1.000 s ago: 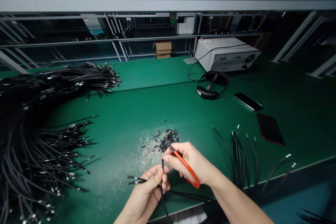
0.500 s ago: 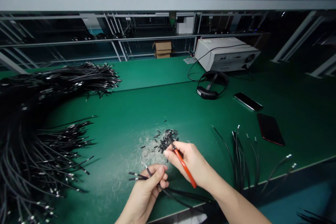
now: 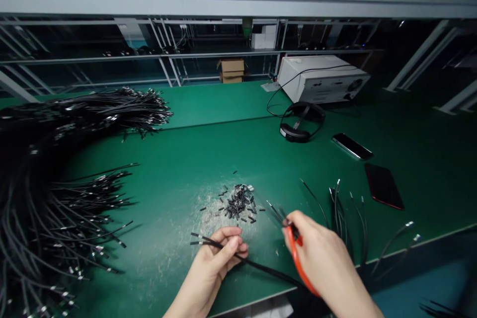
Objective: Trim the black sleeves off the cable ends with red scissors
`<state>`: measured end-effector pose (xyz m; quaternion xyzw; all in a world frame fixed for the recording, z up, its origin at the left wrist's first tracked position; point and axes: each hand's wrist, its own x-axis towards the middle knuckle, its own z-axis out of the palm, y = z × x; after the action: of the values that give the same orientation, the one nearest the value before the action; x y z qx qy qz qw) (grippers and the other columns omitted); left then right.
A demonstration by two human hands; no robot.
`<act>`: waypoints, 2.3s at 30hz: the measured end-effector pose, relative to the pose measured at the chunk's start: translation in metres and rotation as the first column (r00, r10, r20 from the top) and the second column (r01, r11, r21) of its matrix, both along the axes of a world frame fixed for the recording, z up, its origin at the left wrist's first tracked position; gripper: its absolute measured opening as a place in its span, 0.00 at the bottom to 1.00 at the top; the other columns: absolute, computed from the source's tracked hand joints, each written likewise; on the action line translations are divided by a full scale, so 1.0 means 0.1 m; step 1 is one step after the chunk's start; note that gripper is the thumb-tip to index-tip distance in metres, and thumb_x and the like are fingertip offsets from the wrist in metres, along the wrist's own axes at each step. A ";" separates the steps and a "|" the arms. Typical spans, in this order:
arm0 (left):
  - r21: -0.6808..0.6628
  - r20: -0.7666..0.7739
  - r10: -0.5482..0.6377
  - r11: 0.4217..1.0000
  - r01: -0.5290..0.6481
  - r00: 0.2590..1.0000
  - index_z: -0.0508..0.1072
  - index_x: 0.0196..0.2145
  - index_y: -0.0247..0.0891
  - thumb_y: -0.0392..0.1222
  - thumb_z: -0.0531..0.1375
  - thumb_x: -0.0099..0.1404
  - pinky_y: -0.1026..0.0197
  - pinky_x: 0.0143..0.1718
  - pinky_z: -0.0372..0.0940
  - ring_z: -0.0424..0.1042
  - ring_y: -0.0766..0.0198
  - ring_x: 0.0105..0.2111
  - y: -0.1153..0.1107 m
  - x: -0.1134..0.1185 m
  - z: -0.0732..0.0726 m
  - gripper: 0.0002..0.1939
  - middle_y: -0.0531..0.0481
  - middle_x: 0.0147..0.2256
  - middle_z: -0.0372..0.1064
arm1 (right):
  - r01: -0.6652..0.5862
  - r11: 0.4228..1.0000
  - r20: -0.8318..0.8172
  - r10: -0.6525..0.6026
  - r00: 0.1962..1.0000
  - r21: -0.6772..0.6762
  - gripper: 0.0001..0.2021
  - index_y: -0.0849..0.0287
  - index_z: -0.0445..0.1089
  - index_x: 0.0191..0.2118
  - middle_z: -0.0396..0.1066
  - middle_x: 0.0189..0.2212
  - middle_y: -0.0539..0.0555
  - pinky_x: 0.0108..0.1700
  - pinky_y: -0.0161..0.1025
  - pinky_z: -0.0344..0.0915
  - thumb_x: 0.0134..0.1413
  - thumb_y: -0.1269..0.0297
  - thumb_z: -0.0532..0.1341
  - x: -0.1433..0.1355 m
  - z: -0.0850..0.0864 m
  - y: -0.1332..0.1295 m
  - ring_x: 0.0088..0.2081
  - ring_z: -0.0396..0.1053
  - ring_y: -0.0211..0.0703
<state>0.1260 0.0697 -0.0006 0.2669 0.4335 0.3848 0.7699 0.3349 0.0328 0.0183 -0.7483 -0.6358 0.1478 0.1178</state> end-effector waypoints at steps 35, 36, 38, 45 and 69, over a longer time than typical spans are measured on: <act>0.047 -0.149 0.018 0.999 -0.011 0.989 0.71 0.26 0.32 0.48 0.66 0.50 0.71 0.15 0.60 0.73 0.65 0.16 -0.07 -0.05 -0.15 0.15 0.50 0.18 0.72 | -0.031 0.998 -0.748 -0.025 0.663 -0.060 0.19 0.58 0.59 0.29 0.55 0.12 0.42 0.15 0.28 0.52 0.53 0.45 0.52 -0.77 -0.15 0.91 0.13 0.56 0.33; 0.032 -0.150 0.022 0.999 -0.017 0.988 0.71 0.26 0.32 0.48 0.66 0.50 0.71 0.15 0.60 0.73 0.65 0.16 -0.07 -0.05 -0.17 0.15 0.50 0.18 0.72 | 0.017 0.999 -0.724 -0.047 0.688 -0.049 0.19 0.58 0.58 0.28 0.55 0.12 0.42 0.15 0.28 0.52 0.52 0.45 0.54 -0.76 -0.19 0.94 0.13 0.56 0.33; 0.015 -0.153 0.051 0.999 -0.050 0.987 0.70 0.26 0.32 0.48 0.66 0.50 0.71 0.15 0.59 0.73 0.66 0.16 -0.07 -0.05 -0.20 0.15 0.50 0.18 0.72 | 0.034 0.999 -0.693 -0.052 0.719 -0.039 0.19 0.58 0.58 0.24 0.55 0.11 0.42 0.16 0.29 0.50 0.48 0.46 0.58 -0.73 -0.22 0.96 0.13 0.56 0.32; 0.045 -0.177 0.069 0.997 -0.062 0.982 0.72 0.25 0.32 0.47 0.66 0.50 0.72 0.15 0.60 0.72 0.67 0.17 -0.01 -0.08 -0.16 0.14 0.48 0.19 0.73 | -0.228 0.970 -0.790 0.070 0.609 -0.090 0.15 0.58 0.61 0.29 0.56 0.12 0.42 0.15 0.28 0.52 0.55 0.50 0.53 -0.79 -0.10 0.64 0.13 0.56 0.32; -0.098 -0.033 0.093 0.991 -0.096 0.995 0.74 0.33 0.30 0.40 0.65 0.54 0.73 0.18 0.59 0.68 0.72 0.18 -0.03 -0.07 -0.06 0.11 0.50 0.21 0.71 | -0.579 0.809 0.238 0.546 0.803 0.101 0.07 0.58 0.61 0.33 0.64 0.31 0.52 0.26 0.34 0.57 0.56 0.60 0.57 -0.47 -0.18 0.39 0.31 0.65 0.42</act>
<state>0.1189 0.0667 -0.0061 0.2130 0.4752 0.3950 0.7568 0.2875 0.0718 0.0003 -0.5233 -0.8481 0.0469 0.0679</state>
